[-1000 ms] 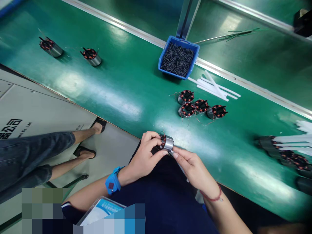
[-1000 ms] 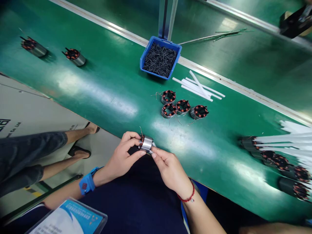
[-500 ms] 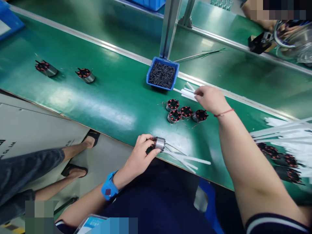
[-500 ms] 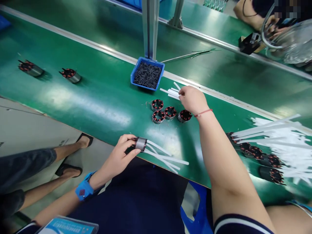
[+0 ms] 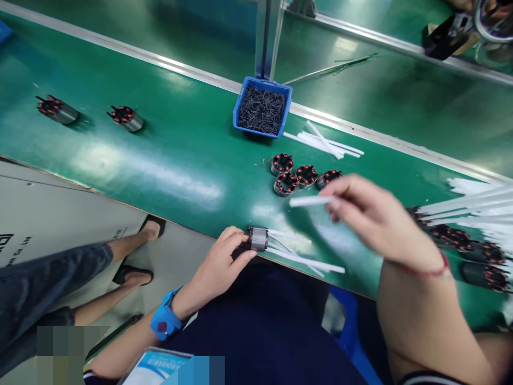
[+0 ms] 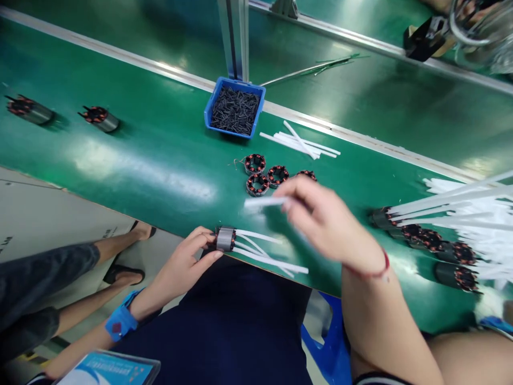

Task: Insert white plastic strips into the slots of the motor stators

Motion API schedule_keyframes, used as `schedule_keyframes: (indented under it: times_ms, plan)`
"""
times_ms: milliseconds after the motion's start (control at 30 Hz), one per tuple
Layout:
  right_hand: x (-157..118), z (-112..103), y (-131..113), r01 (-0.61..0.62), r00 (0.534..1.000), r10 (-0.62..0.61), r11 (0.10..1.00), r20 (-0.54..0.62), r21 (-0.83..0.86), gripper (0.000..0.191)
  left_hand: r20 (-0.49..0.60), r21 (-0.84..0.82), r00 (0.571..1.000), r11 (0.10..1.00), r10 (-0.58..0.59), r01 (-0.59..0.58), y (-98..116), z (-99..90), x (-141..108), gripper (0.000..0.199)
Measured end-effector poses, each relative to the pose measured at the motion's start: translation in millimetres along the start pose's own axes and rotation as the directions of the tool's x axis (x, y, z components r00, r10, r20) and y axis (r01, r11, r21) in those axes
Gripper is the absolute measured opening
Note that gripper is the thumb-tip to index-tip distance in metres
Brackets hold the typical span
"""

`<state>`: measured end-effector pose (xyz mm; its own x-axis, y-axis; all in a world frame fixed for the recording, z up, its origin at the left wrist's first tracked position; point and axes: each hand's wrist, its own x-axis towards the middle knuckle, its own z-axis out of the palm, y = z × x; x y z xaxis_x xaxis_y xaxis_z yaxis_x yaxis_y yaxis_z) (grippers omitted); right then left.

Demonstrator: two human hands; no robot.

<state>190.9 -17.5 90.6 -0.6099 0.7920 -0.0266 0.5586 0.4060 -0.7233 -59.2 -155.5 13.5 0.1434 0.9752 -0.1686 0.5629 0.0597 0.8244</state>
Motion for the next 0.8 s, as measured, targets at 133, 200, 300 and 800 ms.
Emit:
schedule_keyframes:
  times_ms: [133,200,300,800]
  plan:
    - [-55.2,43.1,-8.3,-0.121,0.966,0.095,0.988,0.240,0.097,0.028,-0.033,0.060,0.999,0.998,0.023,-0.021,-4.5,2.0,-1.1,0.008]
    - [-63.0,62.1,-2.9,-0.232,0.957,0.210,0.968,0.200,0.092,0.027,-0.054,0.093,0.997,0.995,0.049,-0.044,-6.6,3.9,-1.4,0.008]
    - [-59.0,80.6,0.2,-0.278,0.956,0.264,0.955,0.131,0.107,0.024,-0.094,0.133,0.992,0.988,0.086,-0.073,-7.7,7.3,-2.6,0.010]
    - [-40.2,123.0,-23.0,-0.322,0.945,0.268,0.865,0.188,0.386,0.012,-0.059,-0.014,0.993,0.994,0.107,-0.108,-6.7,-0.8,-5.0,0.017]
